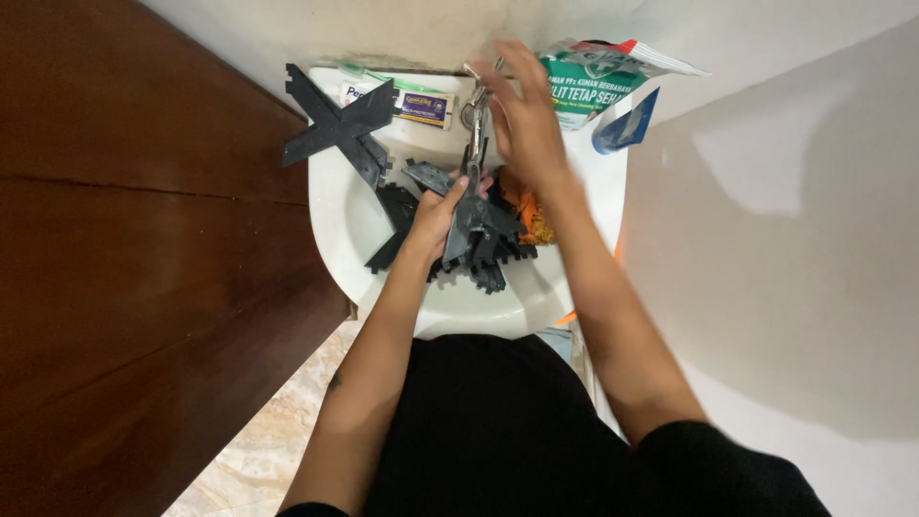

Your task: Cleaning and drying black plastic laptop-like components and cross-shaped pieces in a sink.

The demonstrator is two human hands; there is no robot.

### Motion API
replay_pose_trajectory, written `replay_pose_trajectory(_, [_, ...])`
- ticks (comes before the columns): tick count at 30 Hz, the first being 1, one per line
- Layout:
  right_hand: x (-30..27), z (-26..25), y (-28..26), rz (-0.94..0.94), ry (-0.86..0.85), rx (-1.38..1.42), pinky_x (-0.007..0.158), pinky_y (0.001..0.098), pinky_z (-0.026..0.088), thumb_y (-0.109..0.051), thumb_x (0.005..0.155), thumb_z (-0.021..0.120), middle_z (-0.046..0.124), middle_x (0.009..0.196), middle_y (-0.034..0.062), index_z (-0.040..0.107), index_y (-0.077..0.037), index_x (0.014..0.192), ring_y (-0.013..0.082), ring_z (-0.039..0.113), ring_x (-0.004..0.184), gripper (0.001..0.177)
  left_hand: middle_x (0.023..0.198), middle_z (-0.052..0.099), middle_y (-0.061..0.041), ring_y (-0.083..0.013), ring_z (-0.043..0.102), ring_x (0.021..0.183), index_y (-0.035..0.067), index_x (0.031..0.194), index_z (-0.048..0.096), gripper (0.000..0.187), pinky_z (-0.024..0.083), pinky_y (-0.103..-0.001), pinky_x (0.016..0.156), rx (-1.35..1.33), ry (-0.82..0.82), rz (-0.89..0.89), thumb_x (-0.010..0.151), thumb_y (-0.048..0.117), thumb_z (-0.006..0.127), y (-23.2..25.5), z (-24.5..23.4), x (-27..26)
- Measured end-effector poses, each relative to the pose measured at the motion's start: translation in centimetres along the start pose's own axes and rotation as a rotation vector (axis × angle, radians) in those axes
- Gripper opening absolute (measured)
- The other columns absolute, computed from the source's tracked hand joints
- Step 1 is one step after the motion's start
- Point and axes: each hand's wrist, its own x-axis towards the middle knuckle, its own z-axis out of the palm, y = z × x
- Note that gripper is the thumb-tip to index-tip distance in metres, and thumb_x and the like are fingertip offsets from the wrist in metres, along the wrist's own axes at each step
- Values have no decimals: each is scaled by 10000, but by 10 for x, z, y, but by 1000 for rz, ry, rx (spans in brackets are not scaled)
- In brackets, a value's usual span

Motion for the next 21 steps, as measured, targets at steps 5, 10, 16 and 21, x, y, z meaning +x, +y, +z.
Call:
replay_pose_trajectory(5, [-104, 51, -19, 450, 86, -25, 1206, 446, 375, -120, 1050, 528, 564, 1418, 163, 552, -35, 1378, 359, 509, 1326, 339, 1338, 625, -196, -261, 620, 1157, -55, 1456, 535, 599, 496, -383, 992, -77, 67, -77, 1088, 417, 521, -16, 2, 0])
replay_pose_trajectory(10, [-142, 91, -6, 357, -407, -17, 1219, 590, 98, -283, 1084, 425, 226, 1670, 238, 273, 23, 1604, 454, 169, 1544, 623, 1537, 501, -131, -263, 487, 1397, 68, 1571, 372, 870, 368, -402, 1154, -184, 91, -272, 952, 674, 442, -14, 19, -36])
replay_pose_trajectory(16, [-165, 99, -9, 572, -426, -46, 1257, 565, 48, -309, 1103, 326, 145, 1718, 212, 206, -2, 1628, 442, 78, 1577, 619, 1589, 455, -137, -295, 405, 1485, 15, 1584, 348, 1091, 292, -403, 1206, -267, 89, -296, 888, 853, 298, -25, 6, -41])
replay_pose_trajectory(21, [-161, 49, -57, 273, -487, 36, 1287, 521, 135, -278, 1118, 380, 230, 1703, 234, 323, -17, 1607, 395, 211, 1584, 557, 1443, 559, -218, -374, 510, 1362, -38, 1470, 479, 1177, 420, -504, 1106, -370, 70, -446, 820, 904, 203, -7, 13, -14])
